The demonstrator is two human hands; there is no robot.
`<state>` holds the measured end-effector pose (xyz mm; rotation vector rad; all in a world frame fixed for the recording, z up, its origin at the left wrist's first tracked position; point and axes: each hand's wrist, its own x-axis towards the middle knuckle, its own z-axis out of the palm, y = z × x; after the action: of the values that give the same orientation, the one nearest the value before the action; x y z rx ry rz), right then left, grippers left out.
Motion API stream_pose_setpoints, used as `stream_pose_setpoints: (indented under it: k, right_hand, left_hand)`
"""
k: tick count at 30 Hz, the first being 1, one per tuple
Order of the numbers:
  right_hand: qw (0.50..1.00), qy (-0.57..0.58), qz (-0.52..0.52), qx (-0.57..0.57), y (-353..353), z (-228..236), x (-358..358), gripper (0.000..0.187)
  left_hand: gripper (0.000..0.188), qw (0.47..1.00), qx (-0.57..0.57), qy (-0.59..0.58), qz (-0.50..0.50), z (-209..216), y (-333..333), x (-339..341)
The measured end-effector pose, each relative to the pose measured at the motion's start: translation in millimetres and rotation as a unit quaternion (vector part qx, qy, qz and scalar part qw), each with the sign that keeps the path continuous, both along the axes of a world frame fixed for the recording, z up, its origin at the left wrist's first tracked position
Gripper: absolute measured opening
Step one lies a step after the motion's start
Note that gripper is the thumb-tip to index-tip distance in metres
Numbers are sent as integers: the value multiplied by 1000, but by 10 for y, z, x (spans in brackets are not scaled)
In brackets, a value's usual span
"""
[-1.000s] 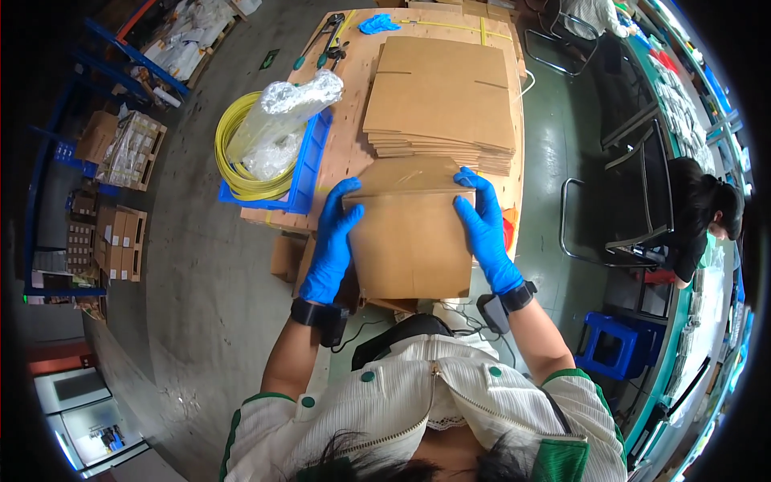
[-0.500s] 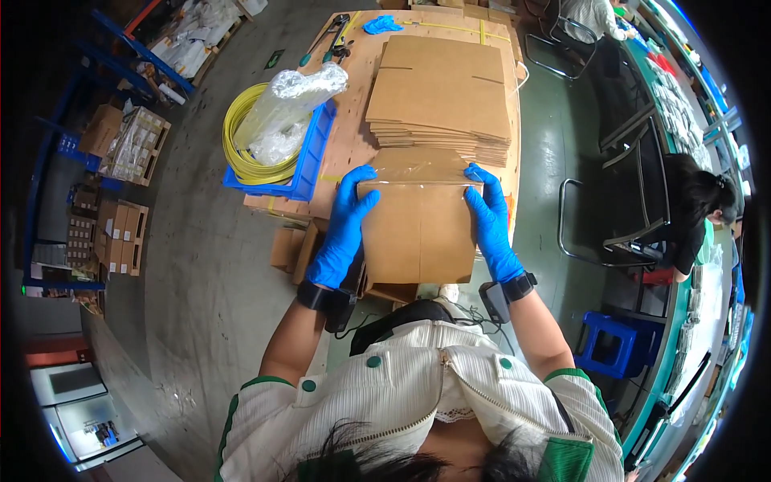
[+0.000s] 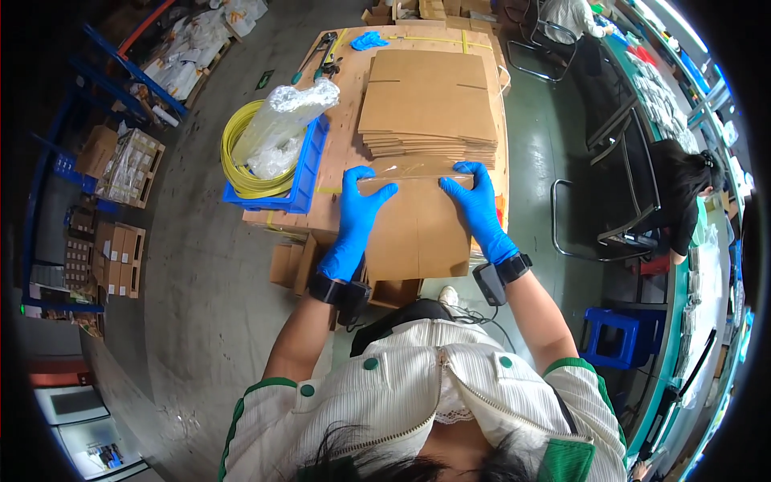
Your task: The person folds a cardboard box, seals the bottom with a tape dispenser, and sets it aside before repeating the process with a second box.
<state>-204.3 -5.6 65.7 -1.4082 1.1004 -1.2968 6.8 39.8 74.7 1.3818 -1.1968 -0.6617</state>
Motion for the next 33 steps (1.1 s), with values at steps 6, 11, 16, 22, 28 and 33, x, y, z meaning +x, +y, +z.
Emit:
stream_pose_setpoints:
  k: [6, 11, 16, 22, 28, 33]
  right_hand:
    - [999, 18, -25, 21, -4, 38, 26, 38]
    - [996, 72, -60, 0, 6, 164, 69, 36]
    - [998, 31, -46, 26, 7, 104, 53, 25]
    - [996, 17, -34, 80, -4, 157, 37, 13]
    - [994, -80, -21, 73, -1, 201, 85, 17]
    - [993, -103, -9, 57, 52, 220, 120, 22]
  left_hand:
    - [42, 1000, -15, -18, 12, -63, -53, 19]
    - [41, 998, -41, -37, 30, -66, -118, 55]
    - [37, 997, -48, -49, 48, -46, -142, 52]
    - [20, 994, 80, 71, 3, 26, -115, 72]
    - [12, 993, 56, 103, 21, -31, -90, 35]
    - [17, 987, -42, 143, 55, -58, -71, 47]
